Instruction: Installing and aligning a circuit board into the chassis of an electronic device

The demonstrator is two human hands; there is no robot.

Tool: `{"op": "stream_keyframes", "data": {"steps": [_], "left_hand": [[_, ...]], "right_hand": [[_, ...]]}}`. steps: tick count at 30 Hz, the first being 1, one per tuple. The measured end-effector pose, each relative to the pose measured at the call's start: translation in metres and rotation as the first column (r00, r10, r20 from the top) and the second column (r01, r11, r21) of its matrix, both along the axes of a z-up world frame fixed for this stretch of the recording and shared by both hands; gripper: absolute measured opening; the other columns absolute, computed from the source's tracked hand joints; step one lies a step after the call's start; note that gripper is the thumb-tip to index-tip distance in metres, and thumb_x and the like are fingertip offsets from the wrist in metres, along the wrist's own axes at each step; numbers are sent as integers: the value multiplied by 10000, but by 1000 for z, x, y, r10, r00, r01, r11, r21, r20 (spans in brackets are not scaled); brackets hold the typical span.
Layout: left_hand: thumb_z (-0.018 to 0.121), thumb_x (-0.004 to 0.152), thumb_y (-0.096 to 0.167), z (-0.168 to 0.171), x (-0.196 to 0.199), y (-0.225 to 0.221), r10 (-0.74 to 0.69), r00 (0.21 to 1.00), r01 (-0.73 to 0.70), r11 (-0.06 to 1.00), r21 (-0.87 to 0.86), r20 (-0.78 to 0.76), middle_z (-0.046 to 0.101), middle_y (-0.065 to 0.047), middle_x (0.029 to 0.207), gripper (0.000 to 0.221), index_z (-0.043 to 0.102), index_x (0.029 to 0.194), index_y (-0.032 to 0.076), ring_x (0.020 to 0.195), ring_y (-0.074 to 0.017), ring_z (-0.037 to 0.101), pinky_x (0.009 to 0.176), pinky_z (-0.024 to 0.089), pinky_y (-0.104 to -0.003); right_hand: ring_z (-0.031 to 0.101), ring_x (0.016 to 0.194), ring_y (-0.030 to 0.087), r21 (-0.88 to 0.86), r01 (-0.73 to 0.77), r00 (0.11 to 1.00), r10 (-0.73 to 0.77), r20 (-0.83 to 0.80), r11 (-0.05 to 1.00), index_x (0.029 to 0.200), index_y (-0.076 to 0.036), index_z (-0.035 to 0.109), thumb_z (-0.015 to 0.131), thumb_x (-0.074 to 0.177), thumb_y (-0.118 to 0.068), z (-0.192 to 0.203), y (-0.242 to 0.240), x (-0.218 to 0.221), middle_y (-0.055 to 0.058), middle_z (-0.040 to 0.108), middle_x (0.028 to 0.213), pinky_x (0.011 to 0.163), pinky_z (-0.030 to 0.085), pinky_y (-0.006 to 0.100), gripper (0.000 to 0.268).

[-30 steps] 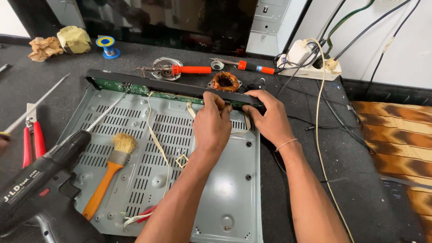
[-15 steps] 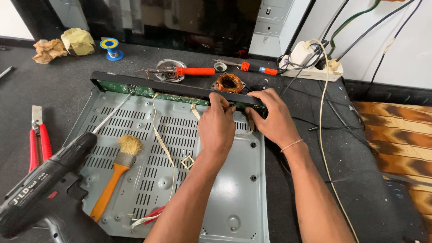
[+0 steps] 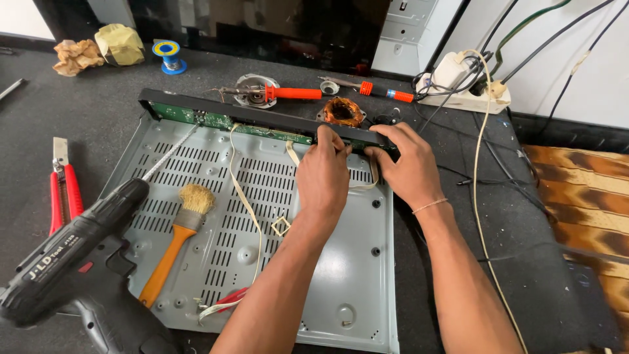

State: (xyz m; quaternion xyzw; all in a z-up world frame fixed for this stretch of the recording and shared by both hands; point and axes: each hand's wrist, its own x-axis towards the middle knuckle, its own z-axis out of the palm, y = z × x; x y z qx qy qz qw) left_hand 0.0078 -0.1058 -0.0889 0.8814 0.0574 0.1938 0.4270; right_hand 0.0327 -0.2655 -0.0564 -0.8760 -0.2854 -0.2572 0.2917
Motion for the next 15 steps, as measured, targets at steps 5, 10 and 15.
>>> {"op": "stream_keyframes", "data": {"steps": [5,10,15], "left_hand": [[661,1009,277,2,-3,1,-15,1000,15,1000,-3,22,671,-73,751,246,422,1004,217,761,-325,716,714,571,-498],[668,1008,279,2,-3,1,-8,1000,8,1000,1,10,669,-60,754,247,430,1009,213,768,-315,720,713,573,-497],[685,994,289,1,1,1,-3,1000,2,1000,-27,-23,667,-77,797,258,435,1013,227,793,-341,722,725,562,-519]], "right_hand": [[692,959,349,24,21,1000,-21,5,999,1210,-126,715,804,892,-55,3,1,-3,111,657,978,828,578,445,337],[692,967,375,6,-6,1000,6,-27,1000,1236,-110,700,786,906,-39,8,4,-7,127,654,989,830,585,462,348],[660,1090,348,-154,72,991,-88,-101,986,1336,-197,633,832,849,-258,13,9,-10,84,638,1125,912,558,502,530]]}}
